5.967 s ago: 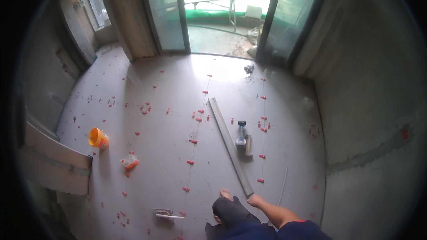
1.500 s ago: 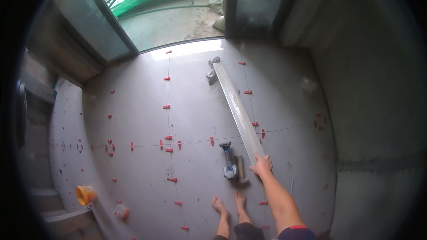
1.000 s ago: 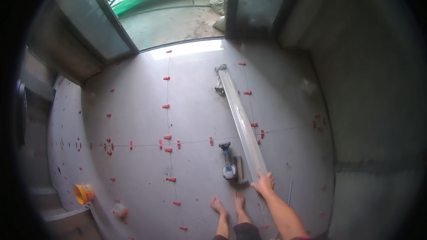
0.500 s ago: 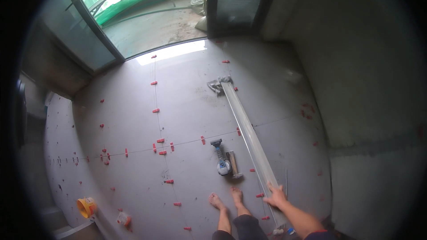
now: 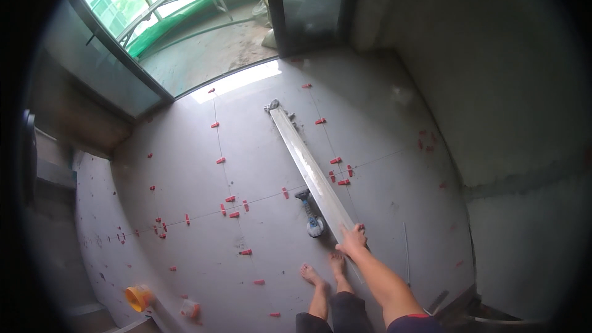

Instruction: The person installs large floor tiles by using a rubber mallet to level them, inserting spacers, and wiping the surfaces with a cloth. They move across the room to handle a long metal leveling bar and clear debris from the tiled surface.

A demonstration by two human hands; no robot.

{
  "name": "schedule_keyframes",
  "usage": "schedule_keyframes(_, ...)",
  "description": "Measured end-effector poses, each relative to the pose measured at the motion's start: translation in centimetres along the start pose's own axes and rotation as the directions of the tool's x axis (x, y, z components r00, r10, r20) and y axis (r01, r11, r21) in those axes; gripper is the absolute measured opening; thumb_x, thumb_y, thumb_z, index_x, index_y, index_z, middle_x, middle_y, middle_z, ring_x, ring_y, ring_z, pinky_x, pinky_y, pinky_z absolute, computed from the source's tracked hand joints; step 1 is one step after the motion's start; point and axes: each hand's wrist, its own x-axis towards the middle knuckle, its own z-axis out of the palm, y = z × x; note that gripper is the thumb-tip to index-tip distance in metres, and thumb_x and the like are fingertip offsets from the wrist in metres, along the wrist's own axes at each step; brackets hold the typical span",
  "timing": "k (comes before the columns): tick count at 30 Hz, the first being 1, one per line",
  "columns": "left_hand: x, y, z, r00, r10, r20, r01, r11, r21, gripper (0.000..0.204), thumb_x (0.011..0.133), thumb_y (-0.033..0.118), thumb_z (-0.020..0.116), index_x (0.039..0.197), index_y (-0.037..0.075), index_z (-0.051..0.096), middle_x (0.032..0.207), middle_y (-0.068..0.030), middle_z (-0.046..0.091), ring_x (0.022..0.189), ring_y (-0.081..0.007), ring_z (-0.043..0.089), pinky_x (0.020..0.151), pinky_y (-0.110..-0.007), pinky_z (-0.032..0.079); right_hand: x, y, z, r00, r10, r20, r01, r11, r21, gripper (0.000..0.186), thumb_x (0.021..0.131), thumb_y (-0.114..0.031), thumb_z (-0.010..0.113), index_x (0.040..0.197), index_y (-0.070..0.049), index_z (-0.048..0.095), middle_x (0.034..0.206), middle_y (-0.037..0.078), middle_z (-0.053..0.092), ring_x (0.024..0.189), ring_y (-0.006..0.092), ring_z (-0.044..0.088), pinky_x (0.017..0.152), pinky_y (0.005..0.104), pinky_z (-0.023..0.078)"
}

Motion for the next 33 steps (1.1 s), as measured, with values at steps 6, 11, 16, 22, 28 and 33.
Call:
schedule_keyframes(6,0.2,-0.3,-0.5,1.000,-0.008,-0.004,0.008,1.000,0.024,0.043,0.092,0.039,0.053,0.105,-0.001,0.060,0.104,-0.0264,0.063,0.100,-0.0427,0.059,0.085,-0.046,0.046,-6.4,4.1,2.4,0.998,0.003,0.068,0.002,0.997,-0.078,0.093,0.066,-0.040,0.080,0.145,-0.039,0.032,0.138,0.027,0.031,0.117,0.0471,0.047,0.095,0.0498,0.046)
schedule_keyframes(11,0.6,0.1,-0.4,1.000,-0.011,0.019,0.011,1.000,0.027,0.043,0.092,0.039,0.053,0.106,-0.001,0.061,0.105,-0.0264,0.063,0.101,-0.0424,0.059,0.086,-0.046,0.046,-19.2,15.1,4.6,0.987,0.082,0.139,-0.061,0.987,-0.149,0.093,0.064,-0.044,0.080,0.144,-0.040,0.034,0.141,0.030,0.028,0.122,0.0485,0.043,0.097,0.0513,0.044)
schedule_keyframes(16,1.3,1.7,-0.9,0.998,-0.035,0.053,0.032,0.998,0.053,0.044,0.092,0.039,0.052,0.107,-0.001,0.061,0.106,-0.0264,0.063,0.102,-0.0421,0.059,0.087,-0.045,0.046,-20.1,14.4,5.2,0.978,0.118,0.173,-0.095,0.987,-0.131,0.093,0.064,-0.047,0.081,0.144,-0.039,0.035,0.142,0.031,0.028,0.123,0.0483,0.042,0.098,0.0510,0.043)
schedule_keyframes(22,1.7,2.9,-1.8,0.996,-0.066,0.061,0.059,0.992,0.110,0.043,0.092,0.038,0.053,0.109,-0.001,0.060,0.108,-0.0260,0.063,0.106,-0.0414,0.058,0.088,-0.044,0.046,-6.3,4.6,-0.3,0.997,0.064,0.031,-0.063,0.996,-0.056,0.096,0.064,-0.042,0.083,0.145,-0.039,0.031,0.138,0.023,0.033,0.120,0.0449,0.045,0.096,0.0496,0.045)
schedule_keyframes(28,4.3,-0.7,-2.5,0.998,-0.016,-0.058,0.020,0.997,0.069,0.042,0.091,0.037,0.055,0.113,0.000,0.059,0.109,-0.0253,0.063,0.107,-0.0404,0.058,0.088,-0.044,0.046,-7.2,8.4,-2.6,0.992,0.079,0.094,-0.072,0.994,-0.081,0.099,0.062,-0.041,0.084,0.146,-0.039,0.030,0.143,0.025,0.028,0.123,0.0448,0.044,0.097,0.0496,0.044)
schedule_keyframes(33,4.0,-2.8,0.6,0.995,-0.081,-0.059,0.085,0.993,0.078,0.046,0.091,0.041,0.054,0.112,0.001,0.059,0.109,-0.0266,0.063,0.107,-0.0411,0.058,0.087,-0.045,0.046,-18.6,17.0,1.0,0.978,0.103,0.182,-0.096,0.994,-0.044,0.097,0.064,-0.040,0.083,0.146,-0.038,0.031,0.146,0.031,0.021,0.126,0.0483,0.039,0.103,0.0488,0.040)
